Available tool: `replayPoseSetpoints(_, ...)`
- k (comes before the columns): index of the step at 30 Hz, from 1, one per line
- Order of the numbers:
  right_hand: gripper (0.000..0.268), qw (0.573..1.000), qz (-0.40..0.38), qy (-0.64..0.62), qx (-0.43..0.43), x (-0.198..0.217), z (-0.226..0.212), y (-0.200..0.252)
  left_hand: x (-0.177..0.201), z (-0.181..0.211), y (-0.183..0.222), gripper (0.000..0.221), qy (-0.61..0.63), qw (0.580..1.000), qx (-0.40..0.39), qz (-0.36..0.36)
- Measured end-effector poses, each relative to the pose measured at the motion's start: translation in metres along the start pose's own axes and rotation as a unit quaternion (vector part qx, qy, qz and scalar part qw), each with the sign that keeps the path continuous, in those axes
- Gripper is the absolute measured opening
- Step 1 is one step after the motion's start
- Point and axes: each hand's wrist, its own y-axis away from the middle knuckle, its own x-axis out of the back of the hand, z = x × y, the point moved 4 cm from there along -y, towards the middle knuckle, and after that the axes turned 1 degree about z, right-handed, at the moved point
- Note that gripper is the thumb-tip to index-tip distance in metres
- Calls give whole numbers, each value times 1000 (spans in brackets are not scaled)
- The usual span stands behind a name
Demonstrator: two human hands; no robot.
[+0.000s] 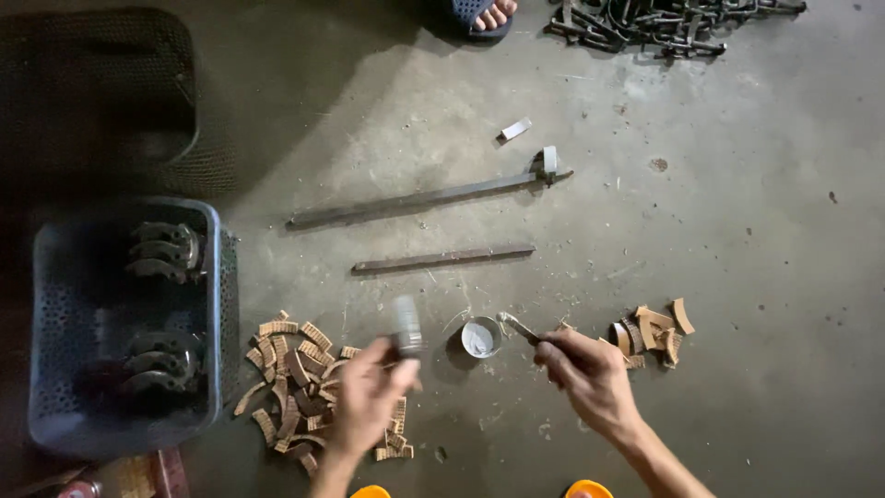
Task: Applying adhesive to small friction strips and attaching them to metal brake shoe frames
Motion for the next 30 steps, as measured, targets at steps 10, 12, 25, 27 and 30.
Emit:
replayPoseSetpoints(10,18,993,-89,-3,-78,11,-40,-2,-78,45,-12,27,-126,983,-115,-60)
replayPoseSetpoints(12,15,993,-110,38,-26,5,-42,-4,-80,51,-11,29,-128,983,-108,-74)
replayPoseSetpoints(25,9,972,-49,167,156,8,-77,12,-78,47,-5,38,-128,982,-128,-58)
replayPoseSetpoints(27,3,961,-25,208,180,6,-85,11,-83,67,-6,25,-141,981,-108,-76)
replayPoseSetpoints(30,6,965,-47,207,154,8,-86,5,-85,63,-5,20,-152,974,-147,-80)
